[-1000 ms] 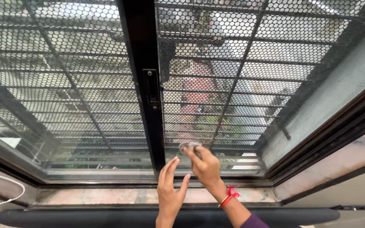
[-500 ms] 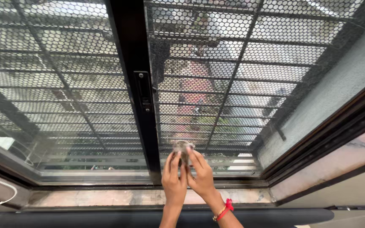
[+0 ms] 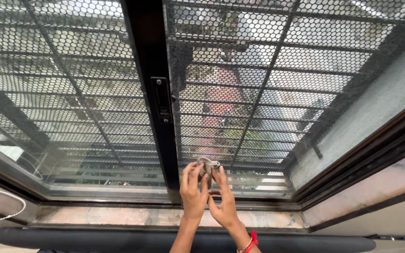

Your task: The person cleans a window with a metal mesh screen using a cloth. They wipe the glass and the frame in various sections, moving the cloth back and forth to remove dirt.

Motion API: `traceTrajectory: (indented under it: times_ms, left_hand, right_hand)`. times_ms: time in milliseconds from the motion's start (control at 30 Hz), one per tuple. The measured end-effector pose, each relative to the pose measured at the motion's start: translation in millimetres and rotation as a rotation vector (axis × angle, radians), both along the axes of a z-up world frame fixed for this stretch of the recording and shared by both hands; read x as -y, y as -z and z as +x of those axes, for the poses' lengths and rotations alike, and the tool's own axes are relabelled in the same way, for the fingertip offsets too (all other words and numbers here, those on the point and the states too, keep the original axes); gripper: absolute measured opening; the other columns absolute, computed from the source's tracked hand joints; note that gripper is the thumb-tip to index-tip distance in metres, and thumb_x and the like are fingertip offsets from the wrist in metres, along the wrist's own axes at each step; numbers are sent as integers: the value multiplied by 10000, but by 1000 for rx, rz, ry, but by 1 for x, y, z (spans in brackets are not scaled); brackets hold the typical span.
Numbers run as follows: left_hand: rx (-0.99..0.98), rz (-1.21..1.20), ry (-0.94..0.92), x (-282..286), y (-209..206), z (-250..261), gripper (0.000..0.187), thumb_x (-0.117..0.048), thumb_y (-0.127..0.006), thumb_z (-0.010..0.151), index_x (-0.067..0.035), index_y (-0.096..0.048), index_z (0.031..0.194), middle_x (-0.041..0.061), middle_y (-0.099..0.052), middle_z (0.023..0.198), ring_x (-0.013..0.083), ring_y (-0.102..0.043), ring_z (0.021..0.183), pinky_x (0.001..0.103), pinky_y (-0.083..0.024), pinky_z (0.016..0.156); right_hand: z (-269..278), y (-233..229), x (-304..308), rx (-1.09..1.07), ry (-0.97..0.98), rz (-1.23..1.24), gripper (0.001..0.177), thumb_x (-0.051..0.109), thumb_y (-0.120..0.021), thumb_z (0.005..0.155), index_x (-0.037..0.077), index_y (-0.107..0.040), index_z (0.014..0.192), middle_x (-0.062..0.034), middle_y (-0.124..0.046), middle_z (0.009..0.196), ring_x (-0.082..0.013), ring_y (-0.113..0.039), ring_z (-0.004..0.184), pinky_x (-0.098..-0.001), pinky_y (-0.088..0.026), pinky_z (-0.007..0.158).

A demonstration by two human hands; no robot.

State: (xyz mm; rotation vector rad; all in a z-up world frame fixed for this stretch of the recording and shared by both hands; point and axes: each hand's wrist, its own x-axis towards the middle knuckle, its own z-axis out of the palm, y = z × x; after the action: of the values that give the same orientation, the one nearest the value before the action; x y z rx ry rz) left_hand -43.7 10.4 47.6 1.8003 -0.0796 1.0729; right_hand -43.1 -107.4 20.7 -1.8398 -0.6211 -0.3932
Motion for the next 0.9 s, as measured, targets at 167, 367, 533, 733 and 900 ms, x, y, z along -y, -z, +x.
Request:
traceTrajectory:
  times_ms: [167, 367, 533, 733, 900]
  left_hand:
    - [113, 237, -111, -11, -15, -3, 330, 75, -673, 854, -48, -737, 1154, 118, -638, 1178, 298, -662, 1044, 389, -574, 844]
    - [199, 422, -317, -15, 10, 25, 338, 55, -746, 831, 1, -770, 1164, 83, -609, 1024, 258, -642, 895, 365, -550, 743]
    - [161, 439, -377, 6, 40, 30, 371, -135, -806, 854, -31, -705, 1196, 140, -546, 1185, 324, -563, 1070, 432, -520, 879]
    - [200, 542, -477, 1, 44, 50, 466, -22, -760, 852, -173, -724, 1291, 123, -497, 1285, 339, -501, 1189, 441, -508, 1004]
    - [179, 529, -432, 9, 66, 52, 481, -4, -757, 822, -221, -742, 1251, 98, -551, 1204, 307, -548, 1119, 429, -544, 967]
  right_hand:
    - [0, -5, 13, -47, -45, 147, 969, -40, -657, 855, 70, -93, 1636, -179, -559, 1504, -275, -603, 1325, -341, -598, 875]
    - [-5, 9, 21, -140, -50, 244, 948, -34, -671, 837, 67, -160, 1629, -151, -657, 1268, -244, -667, 1182, -340, -561, 855]
    - [-1, 15, 34, -169, -27, 231, 888, -31, -672, 823, 60, -235, 1590, -125, -659, 1248, -220, -664, 1144, -324, -552, 820]
    - [7, 7, 59, -111, 127, 199, 819, -31, -672, 826, 48, -313, 1559, -123, -643, 1260, -199, -649, 1116, -307, -555, 792]
    - [19, -2, 79, 41, 362, 121, 671, -18, -656, 851, 55, -437, 1481, -94, -656, 1211, -172, -643, 1100, -302, -573, 796]
